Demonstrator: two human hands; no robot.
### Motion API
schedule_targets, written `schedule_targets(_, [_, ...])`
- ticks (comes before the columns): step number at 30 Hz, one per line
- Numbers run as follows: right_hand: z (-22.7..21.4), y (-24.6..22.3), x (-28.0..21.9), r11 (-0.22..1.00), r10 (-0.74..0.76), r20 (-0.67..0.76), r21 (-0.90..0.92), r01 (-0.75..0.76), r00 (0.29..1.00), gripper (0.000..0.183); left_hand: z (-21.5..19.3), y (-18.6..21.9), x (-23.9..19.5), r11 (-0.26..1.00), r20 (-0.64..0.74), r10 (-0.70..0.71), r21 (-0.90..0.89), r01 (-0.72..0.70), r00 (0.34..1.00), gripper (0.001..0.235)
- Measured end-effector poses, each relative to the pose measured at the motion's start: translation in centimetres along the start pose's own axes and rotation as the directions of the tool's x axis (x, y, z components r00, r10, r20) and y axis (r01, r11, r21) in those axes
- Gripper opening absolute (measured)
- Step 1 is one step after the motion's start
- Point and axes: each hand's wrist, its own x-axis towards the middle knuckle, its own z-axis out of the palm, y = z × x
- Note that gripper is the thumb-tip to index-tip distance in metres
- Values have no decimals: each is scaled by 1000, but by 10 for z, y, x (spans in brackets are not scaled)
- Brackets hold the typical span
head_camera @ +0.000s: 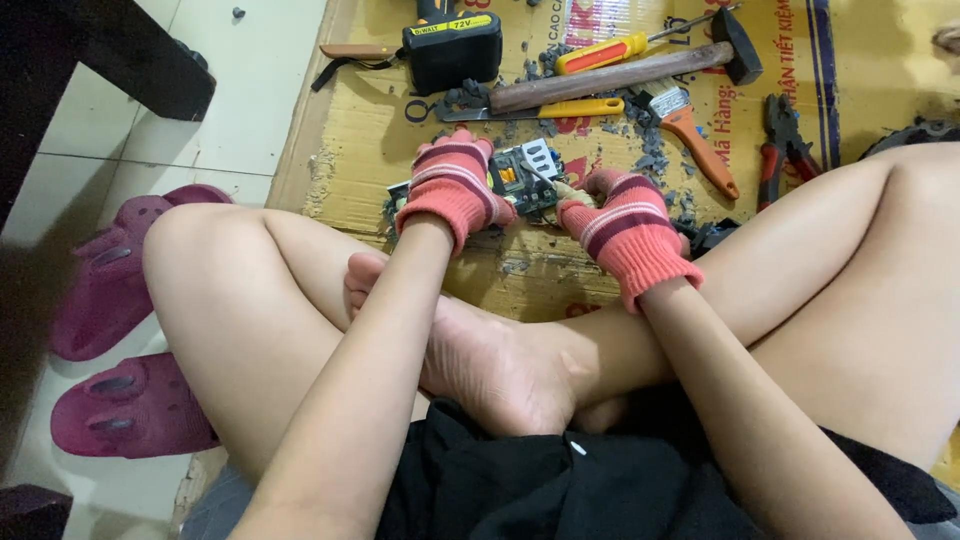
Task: The person sits on the floor and uses a screwdriver to work on a small electronic device, likely a power adapter or circuit board. They manipulate the device and its wires while surrounded by various tools like a hammer, pliers, and a drill.
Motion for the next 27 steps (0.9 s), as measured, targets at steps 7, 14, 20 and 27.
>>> schedule_targets(7, [7, 9, 10, 1000, 2, -40, -4, -2, 999, 38, 1, -1, 2, 1000, 1, -3, -8, 3, 1000, 84])
schedule_targets(14, [-4, -5, -2, 1000, -3, 21, 7, 3, 1000, 44, 3, -2, 3, 1000, -10, 7, -20, -7, 1000, 84])
schedule_targets(20, [4, 6, 8, 999, -19, -12, -28, 19, 1000, 38, 3, -3, 2, 1000, -16, 2, 1, -2, 1000, 82])
schedule_targets(27, [5, 7, 7, 998, -21, -9, -66, 21, 1000, 41, 1, -1, -1, 1000, -8, -3, 3, 3, 1000, 83])
